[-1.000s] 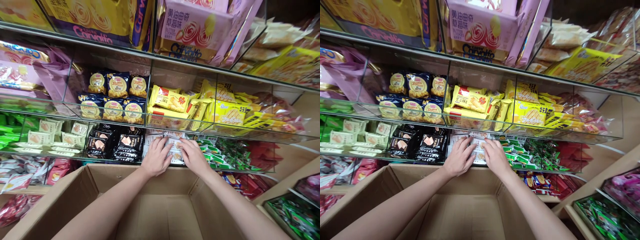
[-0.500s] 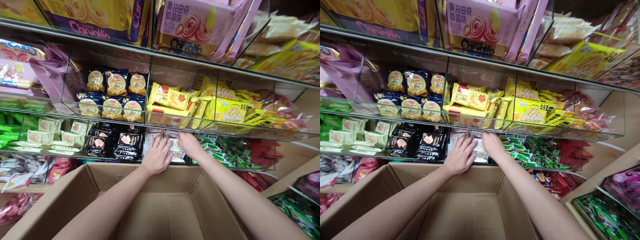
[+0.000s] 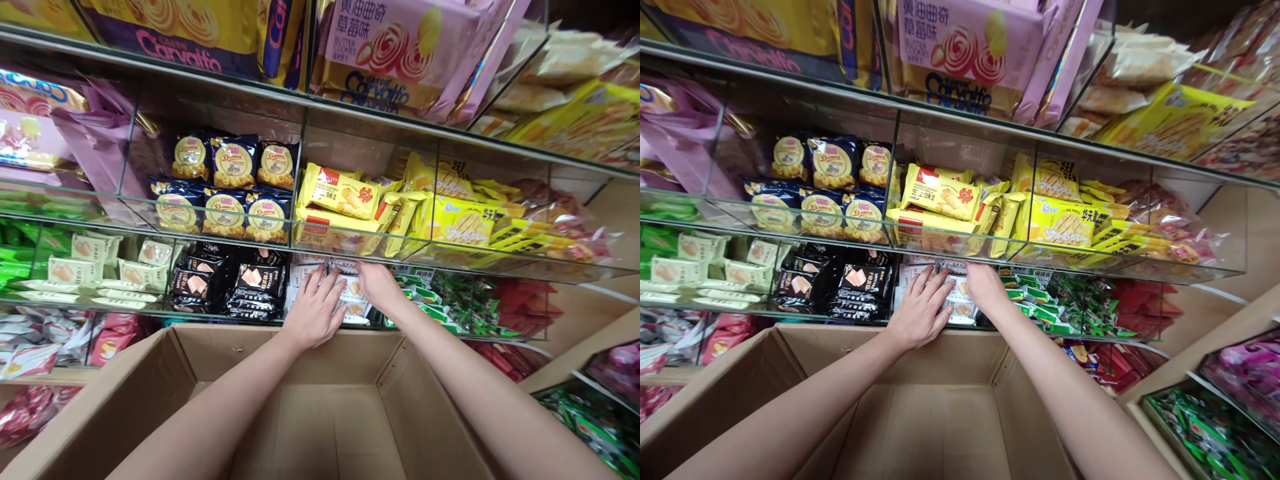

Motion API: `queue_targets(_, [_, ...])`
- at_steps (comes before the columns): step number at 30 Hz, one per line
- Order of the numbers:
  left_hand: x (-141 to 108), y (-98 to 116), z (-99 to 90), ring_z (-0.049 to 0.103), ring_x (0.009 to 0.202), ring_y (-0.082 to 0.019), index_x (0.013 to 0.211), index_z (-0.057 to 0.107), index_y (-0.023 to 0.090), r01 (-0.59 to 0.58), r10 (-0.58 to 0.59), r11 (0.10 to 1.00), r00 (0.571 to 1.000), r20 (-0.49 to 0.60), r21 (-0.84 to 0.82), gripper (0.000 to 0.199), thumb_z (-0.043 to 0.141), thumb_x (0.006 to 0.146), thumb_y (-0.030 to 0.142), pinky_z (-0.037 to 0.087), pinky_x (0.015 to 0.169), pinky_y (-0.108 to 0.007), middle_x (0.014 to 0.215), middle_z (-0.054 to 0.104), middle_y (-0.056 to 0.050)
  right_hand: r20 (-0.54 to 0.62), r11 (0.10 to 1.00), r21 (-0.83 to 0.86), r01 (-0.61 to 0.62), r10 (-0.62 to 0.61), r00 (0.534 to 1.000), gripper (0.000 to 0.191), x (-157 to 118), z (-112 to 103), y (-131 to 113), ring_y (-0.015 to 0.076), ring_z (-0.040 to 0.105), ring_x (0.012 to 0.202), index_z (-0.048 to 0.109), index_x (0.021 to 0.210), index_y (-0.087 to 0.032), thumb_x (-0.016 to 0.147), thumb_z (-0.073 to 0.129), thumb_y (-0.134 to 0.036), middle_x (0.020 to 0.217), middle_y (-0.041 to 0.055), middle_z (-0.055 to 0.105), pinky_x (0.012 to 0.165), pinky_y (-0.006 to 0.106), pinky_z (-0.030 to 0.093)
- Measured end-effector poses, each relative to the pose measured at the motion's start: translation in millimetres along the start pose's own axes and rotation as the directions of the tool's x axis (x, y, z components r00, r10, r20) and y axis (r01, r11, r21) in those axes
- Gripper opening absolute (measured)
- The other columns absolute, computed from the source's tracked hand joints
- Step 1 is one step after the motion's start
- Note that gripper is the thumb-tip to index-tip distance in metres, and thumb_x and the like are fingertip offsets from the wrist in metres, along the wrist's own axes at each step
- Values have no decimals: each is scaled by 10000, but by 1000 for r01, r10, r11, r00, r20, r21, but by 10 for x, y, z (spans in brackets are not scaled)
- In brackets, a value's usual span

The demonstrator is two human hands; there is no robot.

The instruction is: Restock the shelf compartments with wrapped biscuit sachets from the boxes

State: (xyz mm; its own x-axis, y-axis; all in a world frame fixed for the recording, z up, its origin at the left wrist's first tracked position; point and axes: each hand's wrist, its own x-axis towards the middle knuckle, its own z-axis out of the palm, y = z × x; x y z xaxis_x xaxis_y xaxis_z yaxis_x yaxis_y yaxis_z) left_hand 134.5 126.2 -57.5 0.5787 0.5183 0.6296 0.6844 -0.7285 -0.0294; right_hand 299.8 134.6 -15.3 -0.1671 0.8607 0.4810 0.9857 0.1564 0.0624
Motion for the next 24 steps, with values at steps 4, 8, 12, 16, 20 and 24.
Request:
queue_targets(4, [-11, -4, -5, 167, 1256, -274, 1228, 394, 199, -4, 4, 1000, 1000, -18, -6, 460, 343, 819, 404, 188, 1003, -439, 1350, 307, -51, -48, 1000, 9, 17, -16, 999, 277, -40, 9, 10, 200, 583, 784, 551, 940, -130, 789, 319, -109, 867, 104, 630, 697, 262, 406])
queue_targets(8, [-14, -10, -11, 156, 1259, -274, 1214, 408, 189, -10, 9, 1000, 1000, -27, -17, 471, 353, 811, 426, 184, 1002, -441, 1357, 288, -61, -105, 999, 18, -32, 33, 994, 280, -59, 60, 24, 196, 577, 753, 525, 996, -135, 810, 317, -128, 860, 99, 627, 684, 267, 407])
queue_targets(12, [-4, -1, -12, 164, 1254, -277, 1223, 394, 188, 13, -14, 1000, 1000, -9, -18, 486, 344, 811, 440, 185, 1000, -444, 1339, 321, -65, -216, 1000, -17, -12, 8, 976, 263, -127, 81, 27, 203, 552, 793, 541, 945, -138, 820, 310, -128, 848, 98, 610, 724, 279, 396])
queue_targets(16, [2, 6, -8, 167, 1250, -283, 1238, 373, 177, 15, -15, 1000, 1000, 9, -12, 510, 323, 813, 454, 189, 998, -444, 1325, 338, -74, -253, 999, -26, 30, -36, 967, 250, -234, 57, 30, 197, 536, 816, 537, 943, -153, 830, 315, -136, 858, 76, 604, 748, 277, 388])
queue_targets(20, [0, -2, -1, 175, 1248, -284, 1241, 370, 166, 12, -12, 1000, 1000, 7, -12, 517, 325, 813, 452, 180, 1002, -442, 1298, 368, -97, -201, 997, -78, -11, -5, 980, 262, -206, 37, 12, 213, 537, 828, 529, 979, -160, 814, 330, -118, 884, 80, 610, 731, 289, 391])
queue_targets(24, [6, -6, 4, 125, 1265, -284, 1260, 339, 178, 16, -16, 1000, 1000, -15, -7, 526, 358, 805, 442, 179, 999, -442, 1373, 232, -104, -70, 989, -112, -94, 87, 994, 280, -25, 43, -22, 226, 568, 755, 552, 960, -171, 790, 336, -117, 844, 92, 627, 664, 299, 408])
